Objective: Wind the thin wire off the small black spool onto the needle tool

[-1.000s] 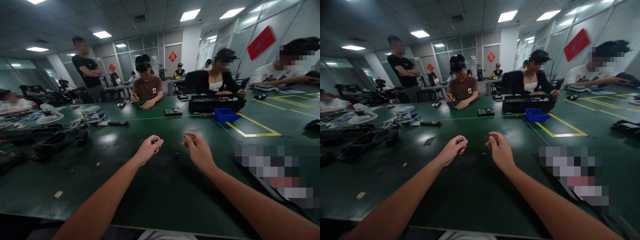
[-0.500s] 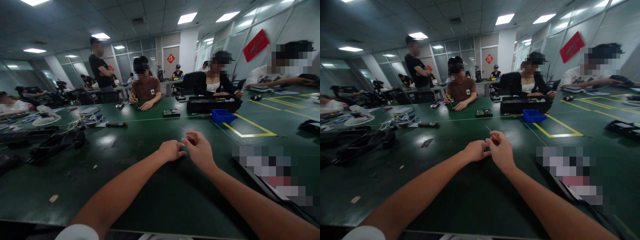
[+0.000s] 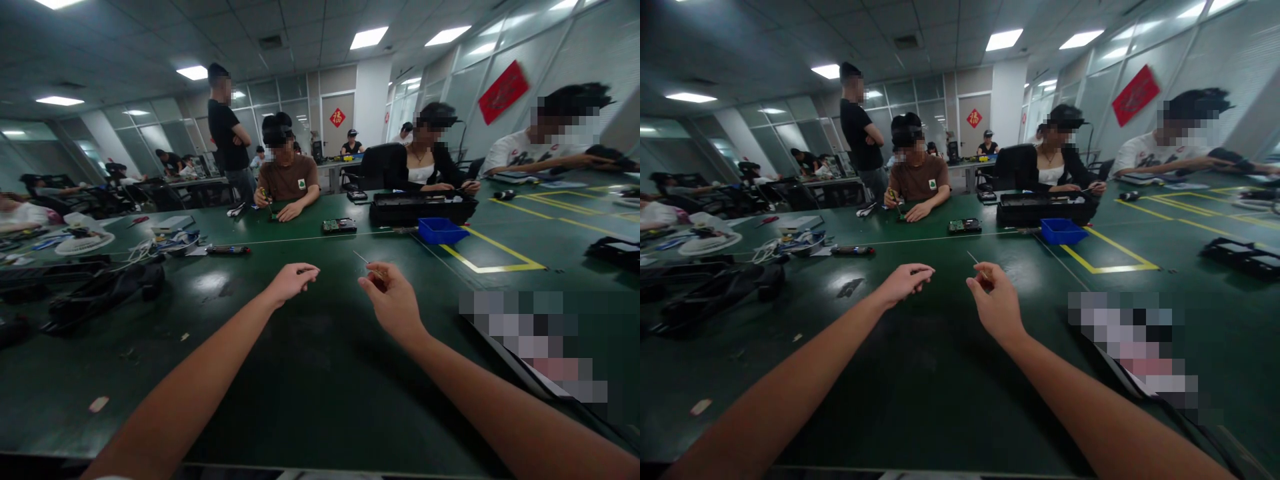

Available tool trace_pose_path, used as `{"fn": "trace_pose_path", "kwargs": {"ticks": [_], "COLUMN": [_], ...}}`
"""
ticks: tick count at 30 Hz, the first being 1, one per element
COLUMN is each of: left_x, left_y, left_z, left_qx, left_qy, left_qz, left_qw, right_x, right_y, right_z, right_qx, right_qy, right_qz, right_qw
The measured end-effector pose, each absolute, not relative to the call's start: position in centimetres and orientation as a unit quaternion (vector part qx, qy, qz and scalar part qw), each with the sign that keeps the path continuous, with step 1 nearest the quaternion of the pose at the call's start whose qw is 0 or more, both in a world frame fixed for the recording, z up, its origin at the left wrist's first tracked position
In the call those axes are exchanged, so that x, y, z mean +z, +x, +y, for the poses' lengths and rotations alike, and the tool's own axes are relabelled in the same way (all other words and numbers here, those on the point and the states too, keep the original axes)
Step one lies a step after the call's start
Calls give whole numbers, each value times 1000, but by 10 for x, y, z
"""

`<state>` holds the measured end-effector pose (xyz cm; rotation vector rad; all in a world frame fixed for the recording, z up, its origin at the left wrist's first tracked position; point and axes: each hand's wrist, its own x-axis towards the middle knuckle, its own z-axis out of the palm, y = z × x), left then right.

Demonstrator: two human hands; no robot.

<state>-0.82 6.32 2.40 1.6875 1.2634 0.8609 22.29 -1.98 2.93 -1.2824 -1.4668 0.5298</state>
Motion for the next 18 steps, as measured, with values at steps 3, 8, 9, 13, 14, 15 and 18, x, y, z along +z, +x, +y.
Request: {"fn": "trace_pose_path", "kwargs": {"ticks": [3, 8, 9, 13, 14, 15, 18], "left_x": [29, 39, 41, 51, 54, 56, 62], "left_y": [-50, -116, -128, -171, -180, -190, -215], "left_z": [57, 37, 33, 15, 10, 5, -10], "left_qx": [410, 481, 499, 579, 597, 613, 655], "left_qy": [578, 489, 475, 382, 351, 323, 252], "left_qz": [518, 520, 517, 533, 539, 544, 562], "left_qw": [479, 509, 508, 485, 479, 473, 438], "right_x": [28, 23, 22, 19, 19, 19, 21], "right_y": [223, 223, 224, 224, 224, 224, 224], "right_z": [-19, -17, -16, -14, -14, -14, -16], "right_qx": [224, 219, 218, 226, 227, 227, 224], "right_qy": [-538, -538, -538, -535, -536, -536, -539], "right_qz": [-618, -623, -623, -620, -620, -621, -625], "right_qw": [527, 523, 524, 528, 527, 525, 518]}}
